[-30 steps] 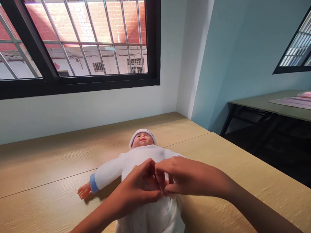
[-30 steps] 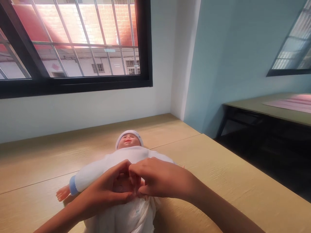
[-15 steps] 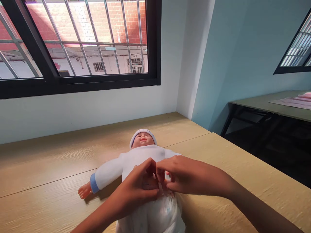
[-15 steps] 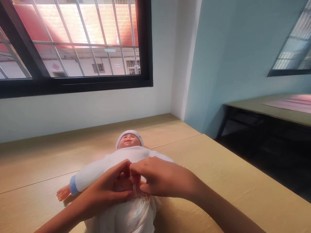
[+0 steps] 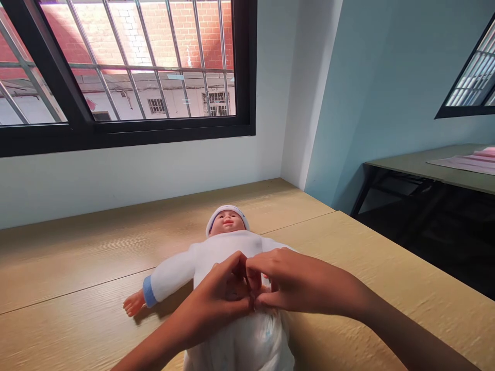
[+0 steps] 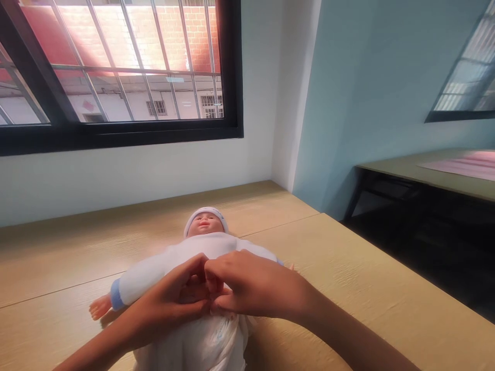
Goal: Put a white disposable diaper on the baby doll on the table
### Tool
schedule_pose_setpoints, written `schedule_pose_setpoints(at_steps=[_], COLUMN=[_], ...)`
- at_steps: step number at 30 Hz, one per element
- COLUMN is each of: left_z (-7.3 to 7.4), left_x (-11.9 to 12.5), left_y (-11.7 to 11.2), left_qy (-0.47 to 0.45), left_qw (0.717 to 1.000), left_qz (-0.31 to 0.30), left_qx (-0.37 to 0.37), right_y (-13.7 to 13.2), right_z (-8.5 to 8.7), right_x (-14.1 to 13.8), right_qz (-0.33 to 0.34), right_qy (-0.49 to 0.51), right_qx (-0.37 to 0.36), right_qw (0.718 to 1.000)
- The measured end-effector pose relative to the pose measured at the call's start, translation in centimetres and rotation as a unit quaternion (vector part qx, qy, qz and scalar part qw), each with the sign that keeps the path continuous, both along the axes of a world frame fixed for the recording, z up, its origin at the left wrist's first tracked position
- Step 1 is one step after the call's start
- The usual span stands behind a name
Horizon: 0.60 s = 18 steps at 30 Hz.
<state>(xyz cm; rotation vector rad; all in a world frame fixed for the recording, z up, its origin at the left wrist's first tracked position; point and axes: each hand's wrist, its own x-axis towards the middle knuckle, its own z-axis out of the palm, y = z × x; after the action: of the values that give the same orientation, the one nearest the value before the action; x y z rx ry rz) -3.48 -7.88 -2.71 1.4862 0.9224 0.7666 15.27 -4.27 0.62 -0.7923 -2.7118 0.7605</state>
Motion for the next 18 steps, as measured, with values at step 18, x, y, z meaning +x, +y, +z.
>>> schedule_pose_setpoints(at_steps=[18], left_z=[-0.61], left_x=[-0.1], left_y=[0.21], left_qy=[-0.011], left_qw=[1.0], left_qz=[0.005], left_qx=[0.011], right_y=[0.31], right_z=[-0.54], right_x=[-0.04], right_qz=[-0.001], right_qy=[-0.011], right_qx=[0.017], right_qw=[1.0])
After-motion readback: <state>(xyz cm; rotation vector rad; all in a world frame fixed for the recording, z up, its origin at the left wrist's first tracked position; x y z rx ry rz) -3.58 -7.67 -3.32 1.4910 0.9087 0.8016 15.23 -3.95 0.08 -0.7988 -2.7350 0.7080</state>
